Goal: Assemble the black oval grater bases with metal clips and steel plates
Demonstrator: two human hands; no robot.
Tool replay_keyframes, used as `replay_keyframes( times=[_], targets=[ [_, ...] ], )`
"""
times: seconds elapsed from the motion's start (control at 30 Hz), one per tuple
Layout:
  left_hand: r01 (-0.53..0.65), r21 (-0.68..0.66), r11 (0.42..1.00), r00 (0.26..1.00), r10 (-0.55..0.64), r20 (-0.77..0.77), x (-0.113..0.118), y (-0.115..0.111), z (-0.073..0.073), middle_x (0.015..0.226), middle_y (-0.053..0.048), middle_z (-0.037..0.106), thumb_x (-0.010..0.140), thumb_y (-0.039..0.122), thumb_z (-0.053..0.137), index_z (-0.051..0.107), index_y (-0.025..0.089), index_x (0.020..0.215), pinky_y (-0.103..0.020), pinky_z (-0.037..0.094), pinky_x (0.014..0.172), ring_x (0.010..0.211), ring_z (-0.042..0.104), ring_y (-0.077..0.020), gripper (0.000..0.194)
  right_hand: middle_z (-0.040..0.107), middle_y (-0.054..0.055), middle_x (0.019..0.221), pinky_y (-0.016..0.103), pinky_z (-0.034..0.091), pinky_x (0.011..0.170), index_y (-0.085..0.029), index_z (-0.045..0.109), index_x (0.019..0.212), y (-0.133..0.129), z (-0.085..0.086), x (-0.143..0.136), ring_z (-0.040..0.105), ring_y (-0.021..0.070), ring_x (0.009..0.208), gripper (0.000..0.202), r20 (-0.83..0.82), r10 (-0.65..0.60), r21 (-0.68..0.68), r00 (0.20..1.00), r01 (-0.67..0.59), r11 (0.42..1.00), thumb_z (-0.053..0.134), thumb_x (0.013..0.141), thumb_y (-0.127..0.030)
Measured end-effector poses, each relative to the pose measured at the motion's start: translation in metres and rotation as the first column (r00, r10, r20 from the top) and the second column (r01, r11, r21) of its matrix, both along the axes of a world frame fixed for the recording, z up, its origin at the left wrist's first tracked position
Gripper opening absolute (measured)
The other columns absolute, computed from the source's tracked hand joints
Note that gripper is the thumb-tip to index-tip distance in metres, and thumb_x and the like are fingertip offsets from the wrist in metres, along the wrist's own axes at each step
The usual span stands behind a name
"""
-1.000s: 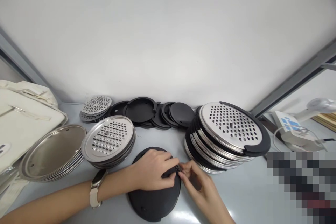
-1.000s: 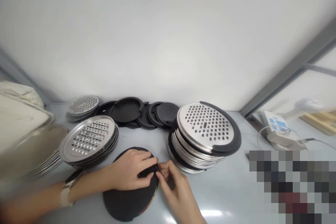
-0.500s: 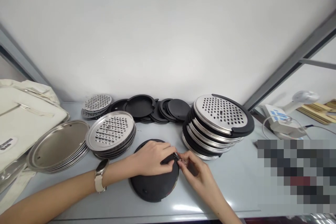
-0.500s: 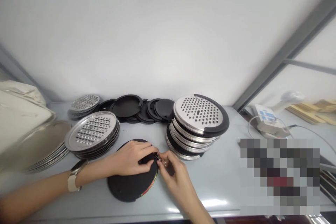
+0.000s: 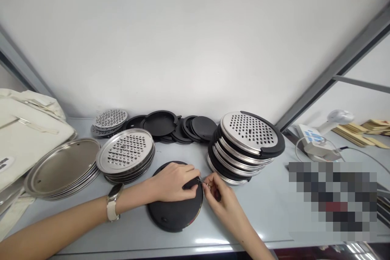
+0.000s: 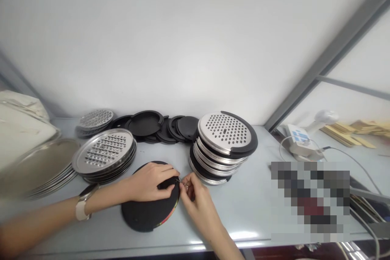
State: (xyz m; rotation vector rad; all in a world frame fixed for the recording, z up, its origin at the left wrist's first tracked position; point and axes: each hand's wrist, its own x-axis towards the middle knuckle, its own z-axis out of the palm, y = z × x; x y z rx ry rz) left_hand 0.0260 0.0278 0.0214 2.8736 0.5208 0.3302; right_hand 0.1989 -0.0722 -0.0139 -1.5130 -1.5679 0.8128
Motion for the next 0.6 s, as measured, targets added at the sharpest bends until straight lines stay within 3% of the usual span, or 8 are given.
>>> replay_keyframes(
  times=[0.33, 0.6],
  targets=[
    [0.026, -0.021, 0.999, 0.999, -0.026, 0.026, -0.0011, 0.0018, -0.0026, 0.086, 0.0, 0.062, 0.084, 0.027, 0.051, 0.056, 0.022, 0.101, -0.026, 0.042, 0.068, 0.076, 0.061, -0.0174, 0.018, 0.038, -0.005, 0.066, 0.024, 0.028, 0.055, -0.021, 0.037, 0.078, -0.0018, 0.0042, -0.0002, 0.035, 0.0109, 0.058, 0.019, 0.075, 0.089, -0.014, 0.993, -0.088, 0.996, 0.038, 0.096, -0.028],
    [0.056, -0.081, 0.995, 0.994, -0.048, 0.1, -0.0013, 0.0039, -0.0051, 0.09, -0.003, 0.064, 0.087, 0.028, 0.049, 0.057, 0.021, 0.104, -0.025, 0.044, 0.072, 0.082, 0.062, -0.0179, 0.02, 0.039, -0.005, 0.065, 0.025, 0.027, 0.056, -0.021, 0.035, 0.072, -0.0028, 0.006, -0.0007, 0.036, 0.0115, 0.059, 0.026, 0.189, 0.081, -0.023, 0.979, -0.078, 0.997, 0.035, 0.097, -0.029]
  ],
)
